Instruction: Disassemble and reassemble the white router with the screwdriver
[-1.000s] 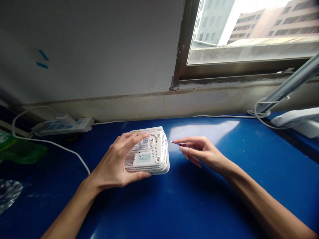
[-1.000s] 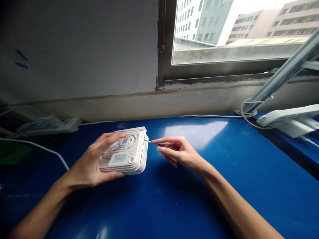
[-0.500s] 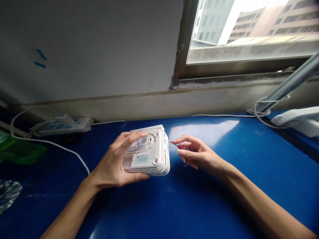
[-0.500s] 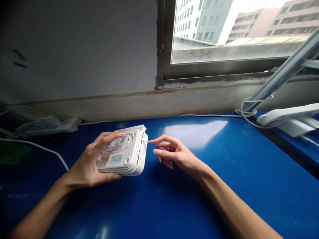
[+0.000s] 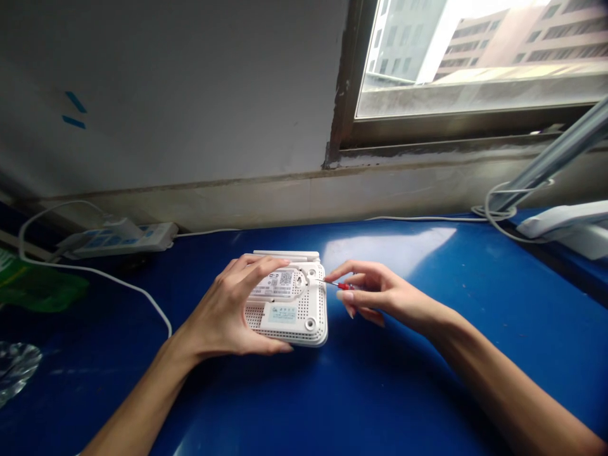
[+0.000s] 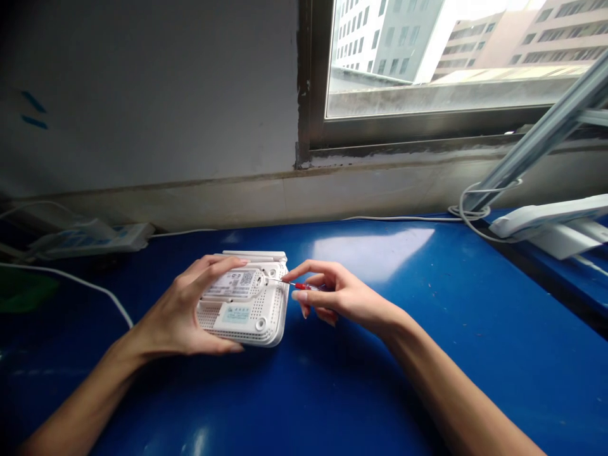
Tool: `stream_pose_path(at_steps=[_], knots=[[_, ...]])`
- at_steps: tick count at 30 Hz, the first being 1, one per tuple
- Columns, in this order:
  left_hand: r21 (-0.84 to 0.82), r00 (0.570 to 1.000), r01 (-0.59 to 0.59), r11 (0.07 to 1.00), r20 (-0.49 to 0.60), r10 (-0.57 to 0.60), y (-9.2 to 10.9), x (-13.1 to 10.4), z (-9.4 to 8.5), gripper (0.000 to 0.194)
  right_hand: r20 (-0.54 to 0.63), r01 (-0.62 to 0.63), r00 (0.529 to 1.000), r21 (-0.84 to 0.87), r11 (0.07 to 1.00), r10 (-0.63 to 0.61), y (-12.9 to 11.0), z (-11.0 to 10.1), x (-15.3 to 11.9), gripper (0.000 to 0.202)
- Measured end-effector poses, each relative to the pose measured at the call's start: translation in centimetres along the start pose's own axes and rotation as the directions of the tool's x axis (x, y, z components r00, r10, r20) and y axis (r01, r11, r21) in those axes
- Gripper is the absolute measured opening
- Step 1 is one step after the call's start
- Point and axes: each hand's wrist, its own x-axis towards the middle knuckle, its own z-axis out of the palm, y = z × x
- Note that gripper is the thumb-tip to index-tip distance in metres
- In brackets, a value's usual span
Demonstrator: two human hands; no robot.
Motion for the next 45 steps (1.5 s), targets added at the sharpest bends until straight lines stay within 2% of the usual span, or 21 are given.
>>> stream_pose_path(at_steps=[3, 6, 11, 13, 18, 22, 27, 32, 35, 40, 45], knots=[[0.065, 0.999, 0.025, 0.998, 0.019, -0.026, 0.2, 0.1, 0.3, 0.107, 0.006, -0.052, 0.999, -0.176, 0.983, 0.054, -1.0, -1.5, -1.1, 0.048], [0.133, 0.994, 0.105, 0.986, 0.007, -0.106, 0.5, 0.2, 0.5, 0.101, 0.058, -0.111, 0.989, -0.333, 0.936, 0.138, -1.8, -2.3, -1.9, 0.047], [0.118, 0.976, 0.141, 0.983, 0.152, -0.158, 0.2, -0.3, -0.5, 0.096, 0.082, -0.129, 0.982, -0.375, 0.918, 0.171, -2.1, -2.5, -2.4, 0.051], [0.118, 0.97, 0.164, 0.979, 0.159, -0.182, 0.0, -0.4, -0.7, 0.095, 0.087, -0.125, 0.982, -0.377, 0.918, 0.169, -2.1, -2.4, -2.3, 0.051], [0.25, 0.944, 0.321, 0.914, 0.0, -0.331, 0.9, 0.1, 0.1, 0.082, 0.026, -0.113, 0.991, -0.37, 0.922, 0.132, -2.2, -1.9, -2.2, 0.05], [0.269, 0.908, 0.41, 0.872, -0.032, -0.417, 1.4, 0.2, 0.1, 0.07, -0.011, -0.121, 0.992, -0.378, 0.918, 0.126, -1.9, -1.6, -1.9, 0.053], [0.346, 0.885, 0.465, 0.815, -0.156, -0.439, 2.1, 0.4, 0.5, 0.066, 0.011, -0.115, 0.991, -0.406, 0.907, 0.13, -1.7, -1.3, -1.7, 0.053], [0.361, 0.849, 0.527, 0.77, -0.187, -0.494, 2.8, 0.6, 1.1, 0.064, 0.027, -0.118, 0.989, -0.422, 0.899, 0.142, -2.1, -0.6, -1.9, 0.048], [0.345, 0.859, 0.512, 0.787, -0.203, -0.47, 2.4, 0.4, 0.7, 0.059, 0.024, -0.116, 0.99, -0.42, 0.9, 0.138, -2.4, -0.2, -2.0, 0.045], [0.313, 0.91, 0.412, 0.856, -0.188, -0.37, 1.6, 0.0, 0.2, 0.06, 0.019, -0.115, 0.991, -0.402, 0.908, 0.134, -2.5, 0.8, -2.0, 0.039], [0.279, 0.932, 0.354, 0.893, -0.189, -0.31, 1.3, 0.0, 0.3, 0.053, -0.012, -0.112, 0.992, -0.485, 0.867, 0.122, -2.6, 1.8, -1.7, 0.033]])
